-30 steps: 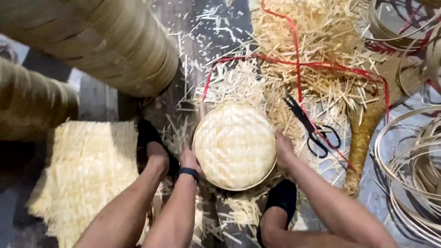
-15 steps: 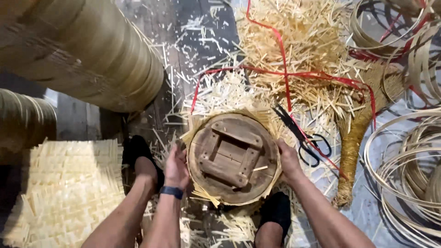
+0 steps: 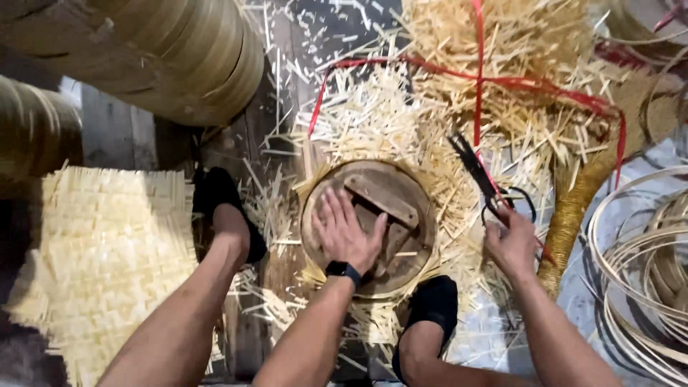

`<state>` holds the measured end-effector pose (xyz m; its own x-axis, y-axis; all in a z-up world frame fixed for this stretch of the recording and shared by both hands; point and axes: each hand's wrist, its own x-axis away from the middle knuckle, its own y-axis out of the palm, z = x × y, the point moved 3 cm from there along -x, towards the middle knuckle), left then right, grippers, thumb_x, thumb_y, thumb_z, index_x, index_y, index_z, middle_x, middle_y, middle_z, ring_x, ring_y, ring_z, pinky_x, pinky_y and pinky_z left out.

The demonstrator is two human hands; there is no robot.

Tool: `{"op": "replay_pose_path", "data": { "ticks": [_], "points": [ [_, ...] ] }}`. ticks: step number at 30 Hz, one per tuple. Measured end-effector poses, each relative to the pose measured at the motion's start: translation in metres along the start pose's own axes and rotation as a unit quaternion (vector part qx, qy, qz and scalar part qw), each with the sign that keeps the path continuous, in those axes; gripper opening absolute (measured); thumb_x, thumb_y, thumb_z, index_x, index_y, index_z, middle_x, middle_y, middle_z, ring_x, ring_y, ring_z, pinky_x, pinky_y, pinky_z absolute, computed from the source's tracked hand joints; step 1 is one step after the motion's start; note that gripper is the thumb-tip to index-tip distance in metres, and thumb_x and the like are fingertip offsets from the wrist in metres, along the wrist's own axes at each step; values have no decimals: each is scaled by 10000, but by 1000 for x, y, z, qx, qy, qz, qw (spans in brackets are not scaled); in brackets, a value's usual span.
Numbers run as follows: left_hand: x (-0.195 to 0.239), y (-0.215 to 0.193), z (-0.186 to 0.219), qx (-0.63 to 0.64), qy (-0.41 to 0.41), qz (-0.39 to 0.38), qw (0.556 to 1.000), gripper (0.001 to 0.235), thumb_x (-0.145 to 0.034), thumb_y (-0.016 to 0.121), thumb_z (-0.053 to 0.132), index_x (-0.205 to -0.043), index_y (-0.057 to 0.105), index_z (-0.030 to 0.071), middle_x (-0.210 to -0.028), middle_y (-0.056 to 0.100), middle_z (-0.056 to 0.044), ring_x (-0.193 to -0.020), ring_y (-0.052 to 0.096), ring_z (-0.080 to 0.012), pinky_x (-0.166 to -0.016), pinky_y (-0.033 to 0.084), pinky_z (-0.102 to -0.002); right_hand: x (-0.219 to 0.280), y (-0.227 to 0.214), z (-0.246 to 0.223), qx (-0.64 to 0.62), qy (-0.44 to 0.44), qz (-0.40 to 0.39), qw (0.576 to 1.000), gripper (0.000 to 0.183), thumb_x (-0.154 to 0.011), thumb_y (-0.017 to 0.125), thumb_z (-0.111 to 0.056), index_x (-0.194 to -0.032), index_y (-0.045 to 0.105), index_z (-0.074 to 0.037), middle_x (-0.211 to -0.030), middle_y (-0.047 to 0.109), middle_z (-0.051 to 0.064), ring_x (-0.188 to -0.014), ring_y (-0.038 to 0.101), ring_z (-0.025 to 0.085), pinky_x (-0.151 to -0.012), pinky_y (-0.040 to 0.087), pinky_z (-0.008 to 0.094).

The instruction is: The person sits on the floor assembling bamboo steamer baskets. They place a square woven bamboo mat over a round rim, press a wooden block mold into the center to seat the mat, trim the overhanging mat edges with scissors, and set finished baskets onto a stack.

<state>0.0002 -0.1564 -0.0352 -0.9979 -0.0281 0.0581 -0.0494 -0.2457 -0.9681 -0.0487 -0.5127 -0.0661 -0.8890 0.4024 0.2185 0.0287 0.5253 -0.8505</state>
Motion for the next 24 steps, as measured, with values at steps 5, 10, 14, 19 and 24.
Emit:
{"op": "replay_pose_path", "data": {
  "ticks": [5, 10, 14, 19, 24],
  "points": [
    [-22, -18, 40, 49, -154, -108, 981, 1143, -923, 391, 824, -1598, 151, -67, -1654, 70, -327, -1576, 50, -451, -1268, -50, -576, -21, 14, 38, 168, -134, 53, 975, 700, -748, 796, -254, -1311, 566, 92, -1244, 601, 323, -1169, 565, 469, -1036, 439, 524],
    [-41, -22, 70, 142, -230, -32, 962, 1319, -687, 753, 645, -1541, 82, -103, -1641, -4, -330, -1543, -4, -480, -1200, -66, -627, -49, 7, 39, 164, -47, 12, 985, 768, -691, 869, -236, -1316, 548, 73, -1190, 590, 330, -1118, 558, 490, -971, 455, 532],
    [-24, -23, 59, 158, 16, -57, 986, 1251, -652, 805, 506, -1581, 111, 38, -1653, 11, -300, -1549, 74, -491, -1218, 0, -673, -71, 6, 46, 127, 26, -192, 973, 665, -650, 878, -180, -1212, 595, 34, -1010, 672, 219, -981, 680, 399, -925, 546, 482],
    [4, -8, 50, 175, 5, -59, 983, 1122, -726, 806, 375, -1633, 156, 252, -1666, -83, -303, -1484, 135, -594, -1194, 110, -678, 1, -36, -14, 26, 106, -285, 952, 598, -640, 916, -410, -1044, 679, -38, -821, 690, 147, -807, 675, 373, -759, 546, 508],
    [0, -6, 52, 172, 12, -54, 984, 1117, -721, 809, 358, -1630, 166, 260, -1670, -99, -297, -1481, 150, -595, -1202, 122, -666, -3, -20, -49, 146, -144, -82, 975, 607, -822, 723, -595, -981, 664, -12, -900, 656, 184, -851, 650, 389, -778, 531, 484]
  ]
}}
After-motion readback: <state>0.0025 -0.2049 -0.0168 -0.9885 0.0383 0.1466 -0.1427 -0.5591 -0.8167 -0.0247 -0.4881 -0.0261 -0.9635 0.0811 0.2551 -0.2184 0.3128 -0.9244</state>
